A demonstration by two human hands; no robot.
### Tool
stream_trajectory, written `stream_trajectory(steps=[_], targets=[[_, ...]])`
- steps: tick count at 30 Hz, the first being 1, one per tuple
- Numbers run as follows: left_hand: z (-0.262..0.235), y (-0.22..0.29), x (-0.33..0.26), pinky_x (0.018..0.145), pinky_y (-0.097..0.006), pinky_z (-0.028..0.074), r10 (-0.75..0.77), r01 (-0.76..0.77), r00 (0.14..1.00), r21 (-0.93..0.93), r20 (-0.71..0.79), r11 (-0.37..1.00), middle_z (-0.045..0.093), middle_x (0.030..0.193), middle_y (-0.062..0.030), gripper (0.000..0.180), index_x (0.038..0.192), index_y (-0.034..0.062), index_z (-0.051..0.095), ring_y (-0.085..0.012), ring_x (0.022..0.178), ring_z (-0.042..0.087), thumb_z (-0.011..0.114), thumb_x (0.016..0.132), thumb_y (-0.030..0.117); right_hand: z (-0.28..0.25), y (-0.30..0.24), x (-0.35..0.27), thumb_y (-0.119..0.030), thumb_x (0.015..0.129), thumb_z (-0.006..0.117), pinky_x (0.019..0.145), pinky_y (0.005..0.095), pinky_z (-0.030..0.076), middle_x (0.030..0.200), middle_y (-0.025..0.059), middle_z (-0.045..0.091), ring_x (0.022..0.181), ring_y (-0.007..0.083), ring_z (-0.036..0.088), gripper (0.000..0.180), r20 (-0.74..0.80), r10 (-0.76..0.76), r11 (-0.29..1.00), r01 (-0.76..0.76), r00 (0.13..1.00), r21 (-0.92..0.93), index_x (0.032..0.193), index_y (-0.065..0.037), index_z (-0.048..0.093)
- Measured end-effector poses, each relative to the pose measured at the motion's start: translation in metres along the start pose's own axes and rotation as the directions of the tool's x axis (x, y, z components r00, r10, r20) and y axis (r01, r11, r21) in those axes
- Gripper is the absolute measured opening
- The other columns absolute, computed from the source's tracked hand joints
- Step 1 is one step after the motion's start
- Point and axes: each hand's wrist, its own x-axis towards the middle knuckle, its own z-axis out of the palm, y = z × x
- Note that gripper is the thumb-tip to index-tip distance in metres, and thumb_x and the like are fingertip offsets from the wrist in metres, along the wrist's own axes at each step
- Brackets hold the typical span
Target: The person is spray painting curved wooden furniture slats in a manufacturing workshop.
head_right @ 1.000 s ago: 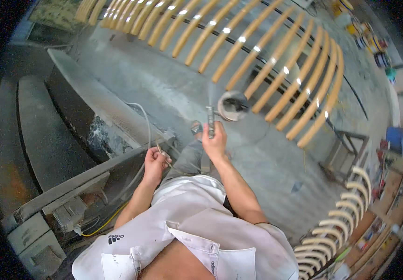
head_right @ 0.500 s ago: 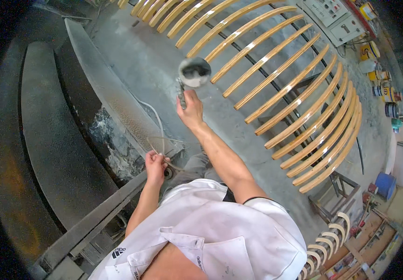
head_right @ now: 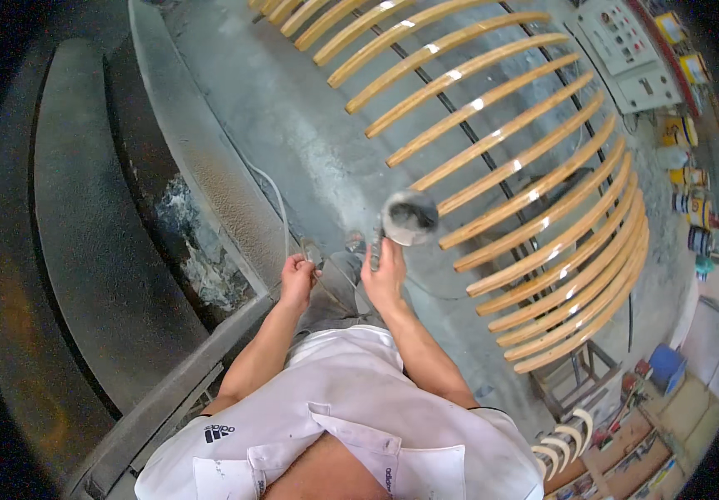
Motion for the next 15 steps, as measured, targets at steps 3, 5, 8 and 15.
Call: stream_trajectory(steps=[3, 5, 8, 15], targets=[[-0.003, 0.016, 0.027, 0.046, -0.024, 0.039, -0.014, 0.014, 1.0, -0.006, -0.028, 1.0, 0.056, 0.075, -0.0047, 0.028, 0.114, 0.0005, 0.044, -0.0149, 0.061, 0.06, 0.054, 0.088, 0.001, 0.045, -0.03, 0.051, -0.011, 0.085, 0.063, 0.077, 0.046, 0.047, 0.101, 0.0216, 0.057, 0.091, 0.0419, 0.057, 0.023, 0.013, -0.194, 0.981, 0.194, 0.981, -0.023, 0.103, 0.001, 0.056], [-0.007, 0.03, 0.047, 0.045, -0.025, 0.039, -0.004, 0.003, 0.999, -0.024, -0.047, 1.0, 0.057, 0.077, -0.0054, 0.028, 0.114, 0.0003, 0.043, -0.0152, 0.061, 0.06, 0.054, 0.088, 0.001, 0.08, -0.05, 0.089, -0.011, 0.083, 0.064, 0.078, 0.0469, 0.047, 0.104, 0.0219, 0.057, 0.093, 0.0423, 0.057, 0.027, 0.055, -0.242, 0.97, 0.242, 0.969, 0.014, 0.106, 0.001, 0.055], [-0.008, 0.06, 0.078, 0.045, -0.025, 0.041, 0.014, -0.016, 0.997, -0.028, -0.077, 0.999, 0.057, 0.08, -0.0066, 0.028, 0.115, 0.0, 0.042, -0.0156, 0.062, 0.061, 0.053, 0.089, 0.002, 0.127, -0.08, 0.147, -0.008, 0.067, 0.073, 0.083, 0.0464, 0.049, 0.117, 0.02, 0.053, 0.108, 0.0393, 0.054, 0.057, 0.198, -0.258, 0.964, 0.264, 0.946, -0.006, 0.121, -0.005, 0.053], [-0.033, 0.139, 0.147, 0.046, -0.025, 0.042, -0.043, 0.039, 0.996, -0.046, -0.075, 0.998, 0.058, 0.081, -0.0067, 0.028, 0.115, 0.0025, 0.042, -0.0165, 0.063, 0.062, 0.053, 0.09, 0.004, 0.231, -0.156, 0.261, -0.009, 0.061, 0.077, 0.079, 0.0471, 0.051, 0.115, 0.0179, 0.052, 0.104, 0.0375, 0.055, 0.059, 0.27, -0.373, 0.923, 0.385, 0.888, 0.01, 0.115, -0.007, 0.053]])
